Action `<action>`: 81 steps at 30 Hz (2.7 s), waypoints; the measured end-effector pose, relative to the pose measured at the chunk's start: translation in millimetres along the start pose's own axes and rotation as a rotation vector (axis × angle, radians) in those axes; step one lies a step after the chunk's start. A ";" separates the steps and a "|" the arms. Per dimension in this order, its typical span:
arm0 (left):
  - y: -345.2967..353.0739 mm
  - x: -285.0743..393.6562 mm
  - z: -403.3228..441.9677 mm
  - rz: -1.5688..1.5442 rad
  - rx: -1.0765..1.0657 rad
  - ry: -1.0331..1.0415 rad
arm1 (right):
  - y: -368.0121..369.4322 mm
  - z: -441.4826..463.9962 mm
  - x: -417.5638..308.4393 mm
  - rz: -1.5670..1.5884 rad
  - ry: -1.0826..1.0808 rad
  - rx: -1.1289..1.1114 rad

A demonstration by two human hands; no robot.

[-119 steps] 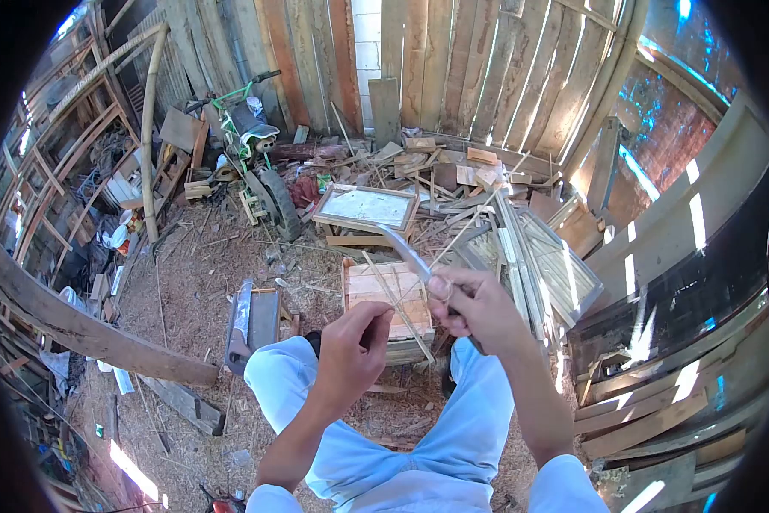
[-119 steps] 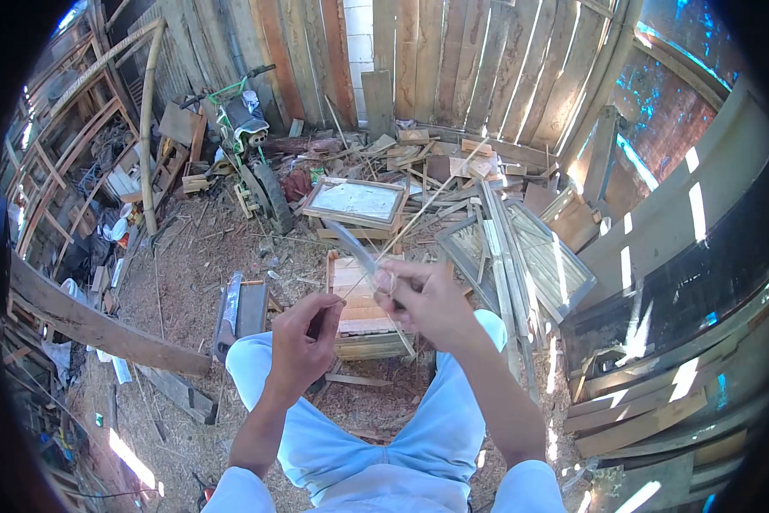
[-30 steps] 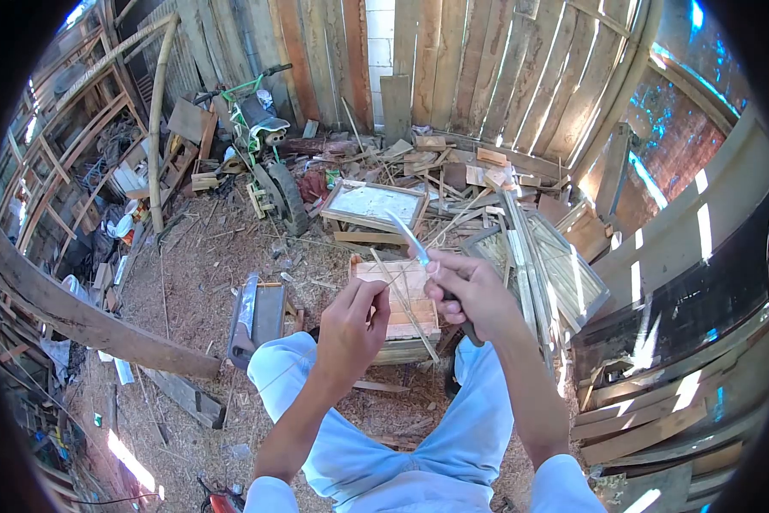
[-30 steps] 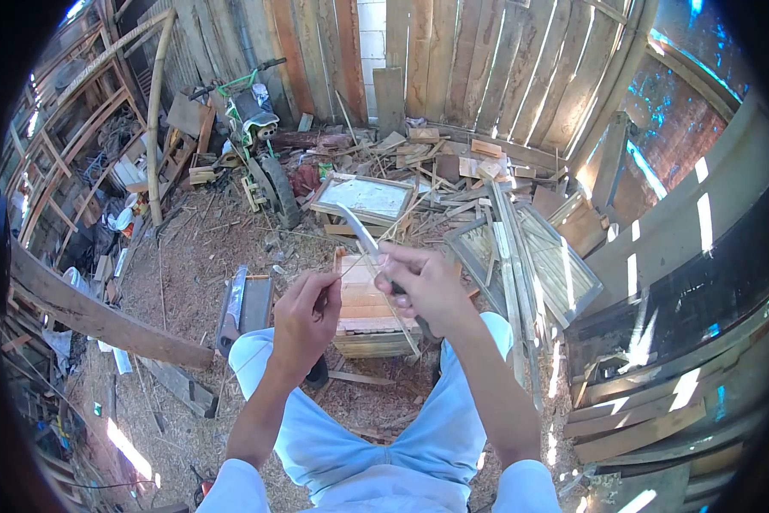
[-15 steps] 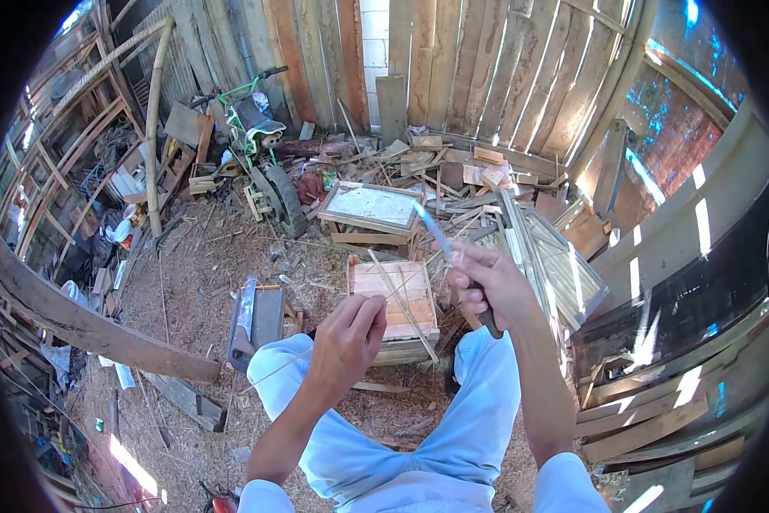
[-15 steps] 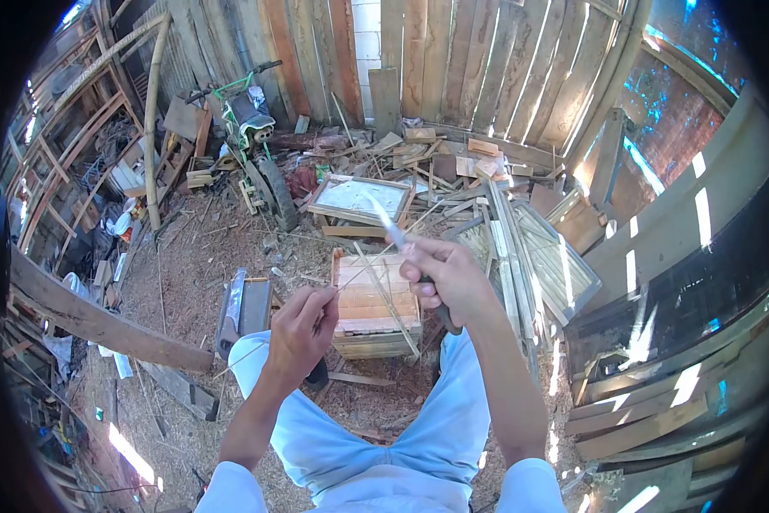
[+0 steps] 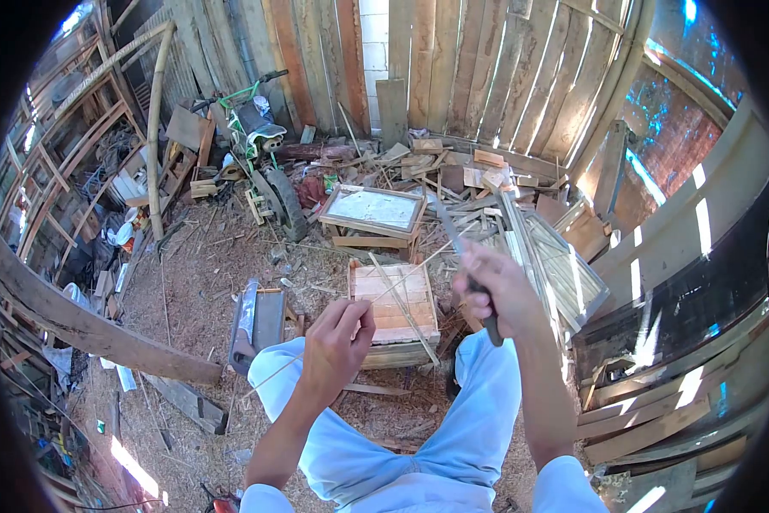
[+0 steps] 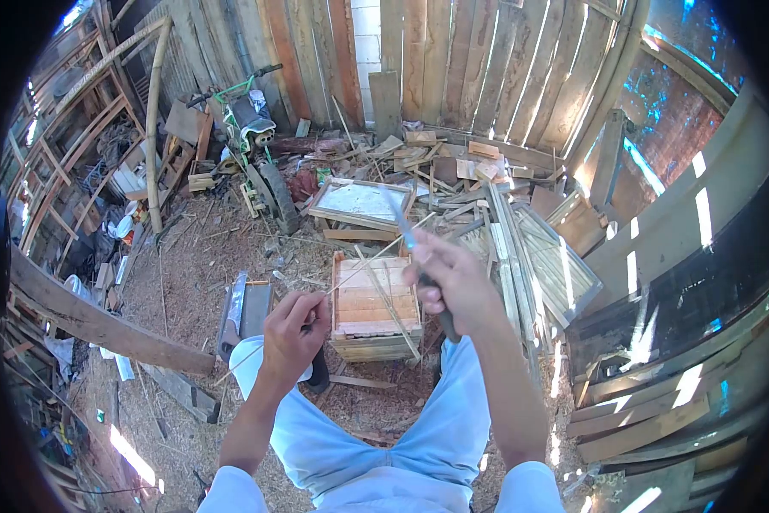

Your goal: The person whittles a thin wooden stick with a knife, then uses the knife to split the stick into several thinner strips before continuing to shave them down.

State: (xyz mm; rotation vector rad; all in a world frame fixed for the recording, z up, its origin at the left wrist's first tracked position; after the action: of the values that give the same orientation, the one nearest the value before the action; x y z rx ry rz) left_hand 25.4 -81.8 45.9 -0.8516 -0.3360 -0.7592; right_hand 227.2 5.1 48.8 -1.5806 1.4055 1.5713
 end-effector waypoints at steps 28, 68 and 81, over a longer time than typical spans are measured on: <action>9.8 16.6 9.1 -0.341 -0.047 -0.330 | 41.5 -19.8 26.5 -0.289 0.015 -0.133; 65.5 -45.2 27.2 -1.327 0.131 -0.729 | 12.1 6.5 27.9 -0.620 -0.441 0.302; 18.5 -46.2 48.7 -1.029 0.274 -0.472 | 43.9 -11.2 64.1 -0.623 -0.212 0.134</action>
State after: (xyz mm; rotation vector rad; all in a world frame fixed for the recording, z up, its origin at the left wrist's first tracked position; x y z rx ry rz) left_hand 7.9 -14.6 40.9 -0.5495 -1.3295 -1.4082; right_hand 180.0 -39.7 4.9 -1.5199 0.7772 1.1947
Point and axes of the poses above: each hand's wrist, its own z-axis towards the middle knuckle, its own y-axis out of the palm, x = y × z, the point moved 6 cm from there along z, towards the middle knuckle, and after that the axes turned 5 degrees about -z, right-handed, at the moved point
